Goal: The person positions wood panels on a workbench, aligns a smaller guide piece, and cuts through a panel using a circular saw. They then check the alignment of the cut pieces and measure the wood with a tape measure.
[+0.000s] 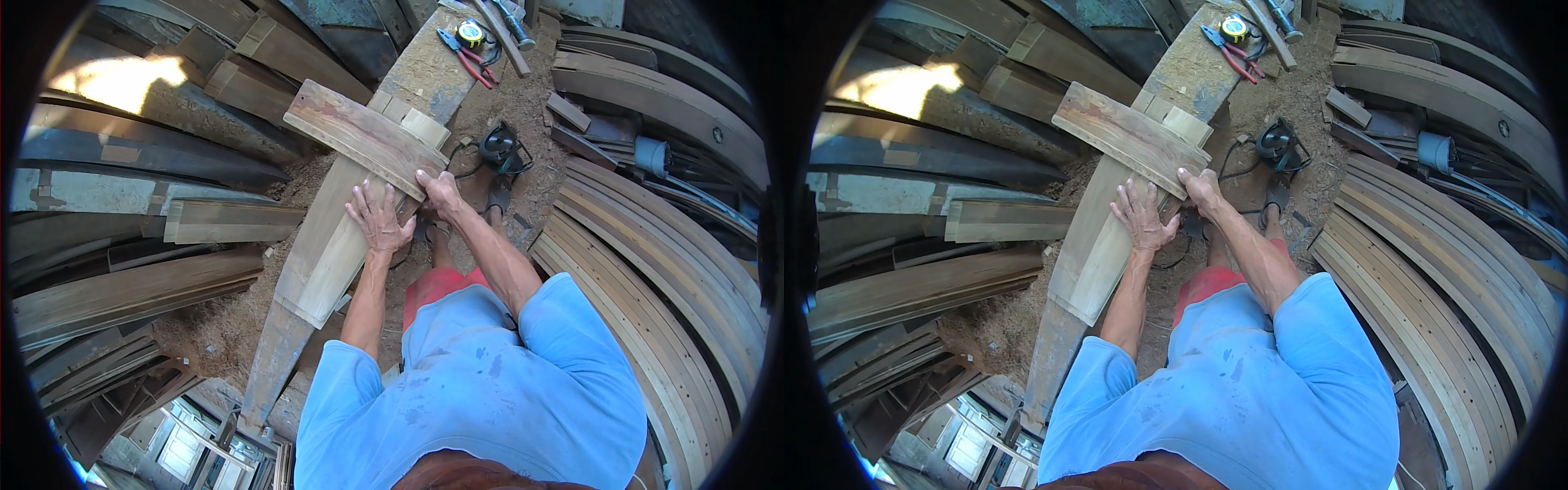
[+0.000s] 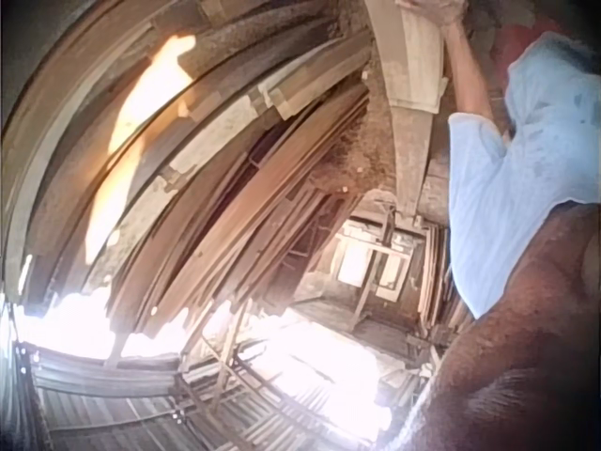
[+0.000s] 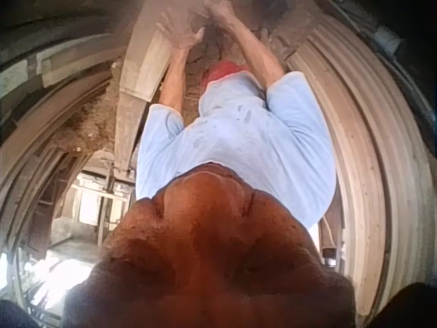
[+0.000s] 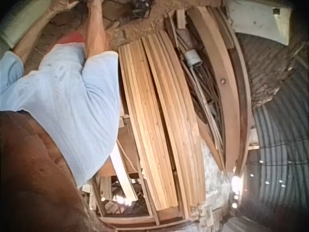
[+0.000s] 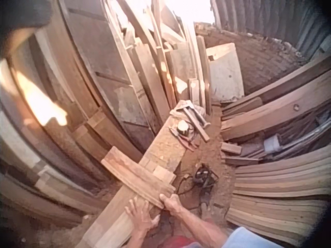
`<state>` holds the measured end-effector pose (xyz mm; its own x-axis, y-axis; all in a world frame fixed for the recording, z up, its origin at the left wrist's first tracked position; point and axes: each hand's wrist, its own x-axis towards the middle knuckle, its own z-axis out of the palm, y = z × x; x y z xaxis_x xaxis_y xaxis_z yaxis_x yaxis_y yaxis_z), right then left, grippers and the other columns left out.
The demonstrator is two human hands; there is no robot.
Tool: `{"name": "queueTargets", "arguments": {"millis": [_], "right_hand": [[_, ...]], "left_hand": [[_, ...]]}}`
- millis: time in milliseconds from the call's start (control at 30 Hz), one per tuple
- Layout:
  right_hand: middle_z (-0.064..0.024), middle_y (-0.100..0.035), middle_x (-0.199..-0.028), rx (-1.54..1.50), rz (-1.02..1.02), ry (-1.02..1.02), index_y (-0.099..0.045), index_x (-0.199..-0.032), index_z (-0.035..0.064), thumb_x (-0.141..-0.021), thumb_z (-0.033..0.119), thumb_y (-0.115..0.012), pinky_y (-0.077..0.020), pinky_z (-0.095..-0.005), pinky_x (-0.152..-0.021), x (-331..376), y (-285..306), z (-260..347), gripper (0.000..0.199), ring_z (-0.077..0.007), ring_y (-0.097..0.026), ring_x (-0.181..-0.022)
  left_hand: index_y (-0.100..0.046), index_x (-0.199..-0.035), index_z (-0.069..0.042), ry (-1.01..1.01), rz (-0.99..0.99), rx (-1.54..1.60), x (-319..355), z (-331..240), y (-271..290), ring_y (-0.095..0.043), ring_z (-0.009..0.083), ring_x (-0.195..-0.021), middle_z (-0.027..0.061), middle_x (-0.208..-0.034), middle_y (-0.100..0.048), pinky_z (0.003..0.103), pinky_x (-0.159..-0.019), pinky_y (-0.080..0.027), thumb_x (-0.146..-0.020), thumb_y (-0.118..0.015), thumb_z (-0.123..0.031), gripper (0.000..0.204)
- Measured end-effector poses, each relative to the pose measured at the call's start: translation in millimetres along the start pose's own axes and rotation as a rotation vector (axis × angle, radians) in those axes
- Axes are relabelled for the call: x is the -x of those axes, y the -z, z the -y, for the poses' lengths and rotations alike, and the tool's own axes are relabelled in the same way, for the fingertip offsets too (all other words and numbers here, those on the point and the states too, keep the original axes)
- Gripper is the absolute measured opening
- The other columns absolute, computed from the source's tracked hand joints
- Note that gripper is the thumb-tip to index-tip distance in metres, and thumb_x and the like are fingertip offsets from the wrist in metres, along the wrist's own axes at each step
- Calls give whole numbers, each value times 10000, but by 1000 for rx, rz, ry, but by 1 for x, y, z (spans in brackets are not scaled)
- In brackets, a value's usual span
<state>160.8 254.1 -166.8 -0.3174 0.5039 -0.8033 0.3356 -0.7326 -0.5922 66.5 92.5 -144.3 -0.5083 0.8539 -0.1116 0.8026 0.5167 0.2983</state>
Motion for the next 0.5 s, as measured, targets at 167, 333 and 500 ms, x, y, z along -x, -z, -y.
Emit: {"name": "queueTargets", "arguments": {"millis": [167,333,500], "right_hand": [[-121,-664,-930,-48,104,-29,-603,-1236,-96,-951,354,-733,-536,-379,-594,4,11,-2,548,-228,-631,-735],[-55,-643,-943,-179,116,-82,-553,-1293,21,-995,377,-692,-509,-292,-562,14,73,-16,485,-138,-587,-689],[-33,-656,-942,-94,-87,-148,-572,-1212,71,-1001,365,-686,-497,-251,-552,35,164,-57,380,-97,-584,-676]], "left_hand": [[-389,-1553,-214,23,-2,20,0,-3,6,-65,514,-1541,272,-1655,-160,771,-1167,-66,-651,-876,-453,1053],[-405,-1547,-223,32,-4,3,0,-4,6,-73,508,-1542,263,-1658,-165,763,-1174,-70,-645,-871,-465,1043],[-422,-1540,-229,32,-42,-9,-1,-4,1,-107,501,-1541,263,-1652,-203,746,-1187,-81,-632,-869,-477,1042]]}}
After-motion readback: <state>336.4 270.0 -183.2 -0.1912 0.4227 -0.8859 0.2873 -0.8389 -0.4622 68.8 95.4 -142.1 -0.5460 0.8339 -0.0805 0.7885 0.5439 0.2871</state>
